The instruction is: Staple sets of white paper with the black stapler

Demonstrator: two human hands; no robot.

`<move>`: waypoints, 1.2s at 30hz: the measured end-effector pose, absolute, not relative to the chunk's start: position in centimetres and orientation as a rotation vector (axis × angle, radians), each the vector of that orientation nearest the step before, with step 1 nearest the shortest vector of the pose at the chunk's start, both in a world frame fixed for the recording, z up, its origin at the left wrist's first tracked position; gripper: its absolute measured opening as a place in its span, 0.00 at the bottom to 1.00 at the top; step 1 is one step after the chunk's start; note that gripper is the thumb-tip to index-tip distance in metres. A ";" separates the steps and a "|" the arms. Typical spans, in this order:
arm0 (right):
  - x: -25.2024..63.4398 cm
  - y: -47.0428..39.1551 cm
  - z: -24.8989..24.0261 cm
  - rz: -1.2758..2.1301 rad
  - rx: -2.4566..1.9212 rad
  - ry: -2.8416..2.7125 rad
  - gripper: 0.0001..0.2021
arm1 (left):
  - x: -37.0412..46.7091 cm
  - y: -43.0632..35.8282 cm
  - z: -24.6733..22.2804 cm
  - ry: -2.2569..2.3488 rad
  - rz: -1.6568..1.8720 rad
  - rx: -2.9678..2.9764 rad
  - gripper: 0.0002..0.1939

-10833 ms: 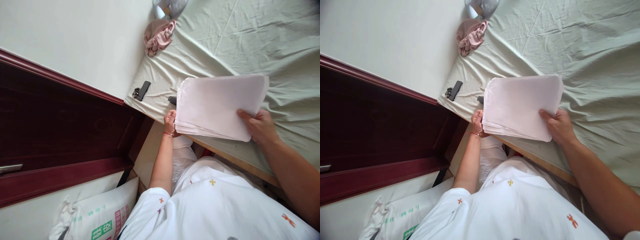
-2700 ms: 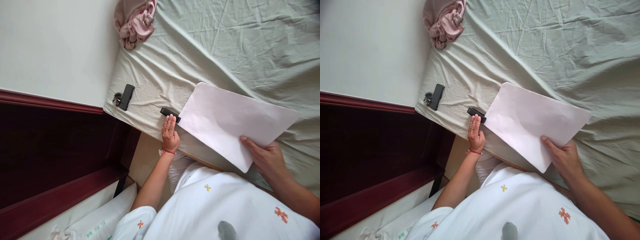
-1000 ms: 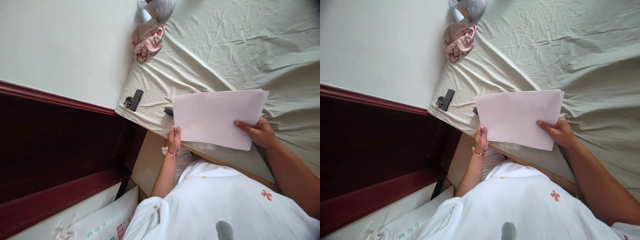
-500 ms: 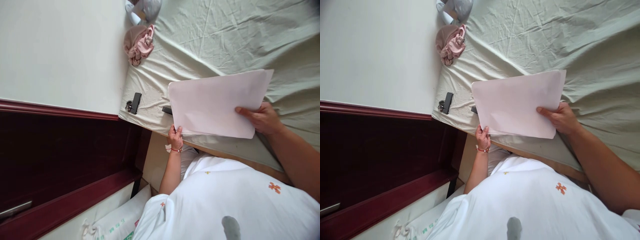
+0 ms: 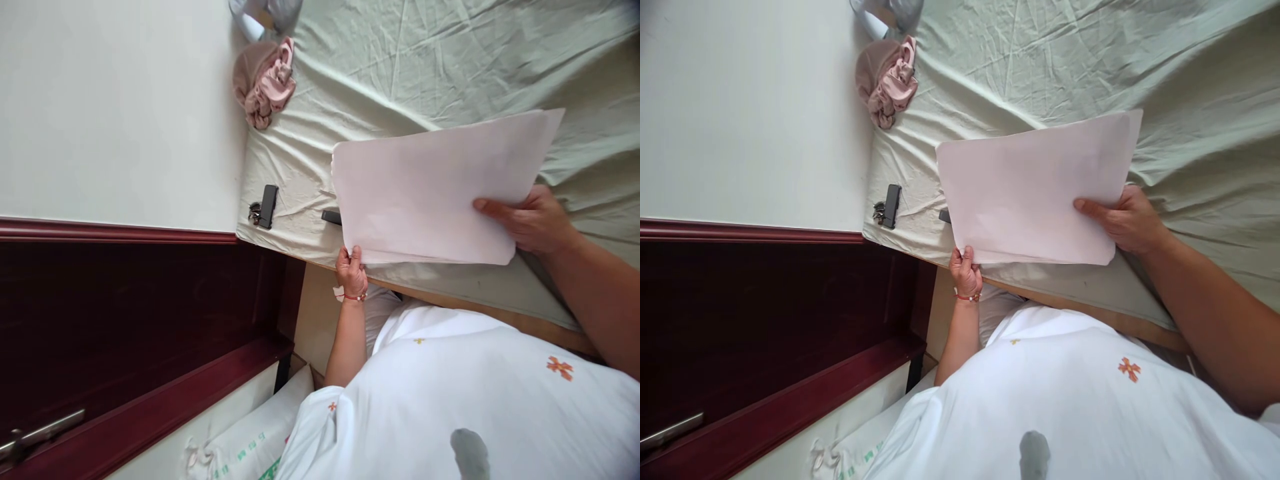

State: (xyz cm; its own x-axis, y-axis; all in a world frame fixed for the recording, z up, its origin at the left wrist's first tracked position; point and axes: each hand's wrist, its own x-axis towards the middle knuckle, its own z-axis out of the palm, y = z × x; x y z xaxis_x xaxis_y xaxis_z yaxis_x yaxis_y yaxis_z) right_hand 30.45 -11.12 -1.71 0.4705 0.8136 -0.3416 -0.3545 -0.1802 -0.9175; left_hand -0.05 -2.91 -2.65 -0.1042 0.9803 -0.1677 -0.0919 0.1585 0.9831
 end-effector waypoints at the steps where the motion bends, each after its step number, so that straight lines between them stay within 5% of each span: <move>1: 30.4 -11.1 -1.7 1.100 -1.384 -0.444 0.21 | -0.1 -2.9 -2.6 1.303 1.203 0.985 0.18; 16: 30.3 -11.0 -1.8 1.046 -1.319 -0.478 0.18 | -0.1 -2.9 -2.3 1.215 1.205 0.926 0.17; 36: 30.9 -11.3 -1.5 1.155 -1.409 -0.511 0.18 | -0.4 -2.4 -2.2 1.189 1.311 0.833 0.28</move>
